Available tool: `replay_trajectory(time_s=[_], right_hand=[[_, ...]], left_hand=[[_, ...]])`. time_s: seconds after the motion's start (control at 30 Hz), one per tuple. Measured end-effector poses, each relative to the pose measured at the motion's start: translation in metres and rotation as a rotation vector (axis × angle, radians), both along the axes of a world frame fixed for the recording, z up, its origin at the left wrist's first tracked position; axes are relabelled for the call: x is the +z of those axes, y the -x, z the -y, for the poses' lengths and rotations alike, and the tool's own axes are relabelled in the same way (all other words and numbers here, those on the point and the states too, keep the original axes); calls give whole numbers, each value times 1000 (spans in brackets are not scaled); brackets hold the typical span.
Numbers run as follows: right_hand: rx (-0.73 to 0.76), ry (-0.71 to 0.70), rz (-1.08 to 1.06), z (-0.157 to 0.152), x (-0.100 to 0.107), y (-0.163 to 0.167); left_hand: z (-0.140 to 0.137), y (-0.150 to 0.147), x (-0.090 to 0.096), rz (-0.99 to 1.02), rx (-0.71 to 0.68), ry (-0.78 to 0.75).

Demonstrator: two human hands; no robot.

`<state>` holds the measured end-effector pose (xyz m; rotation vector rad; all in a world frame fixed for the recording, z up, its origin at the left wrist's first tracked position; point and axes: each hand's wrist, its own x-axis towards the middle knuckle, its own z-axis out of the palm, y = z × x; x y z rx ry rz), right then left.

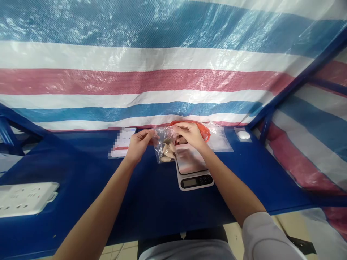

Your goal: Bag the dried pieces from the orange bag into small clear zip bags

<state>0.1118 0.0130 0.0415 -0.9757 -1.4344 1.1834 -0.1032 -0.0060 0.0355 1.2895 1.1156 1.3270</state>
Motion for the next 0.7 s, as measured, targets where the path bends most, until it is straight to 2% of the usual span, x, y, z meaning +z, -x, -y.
replay_trajectory(time_s=[0.13,0.3,0.37,0.47,0.57,0.63,0.7], right_hand=[[53,-89,206,-20,6,20],[14,-273,654,-40,14,47],[-6,-362,818,-48,18,57],[-18,-435,1006,-58,20,70],[-22,-415,1152,-68,18,77],[-31,-394,1215,-71,17,78],[-50,-384,1253,-70,16,78]], left_hand=[[-15,22,3,-69,80,10],[-36,45,-5,-166,175,13],[-40,52,-8,-270,247,-24],[-34,55,-13,-534,360,-187],[-17,47,-20,-749,397,-455],[-5,40,-27,-860,344,-537],[4,33,-37,-946,254,-555]])
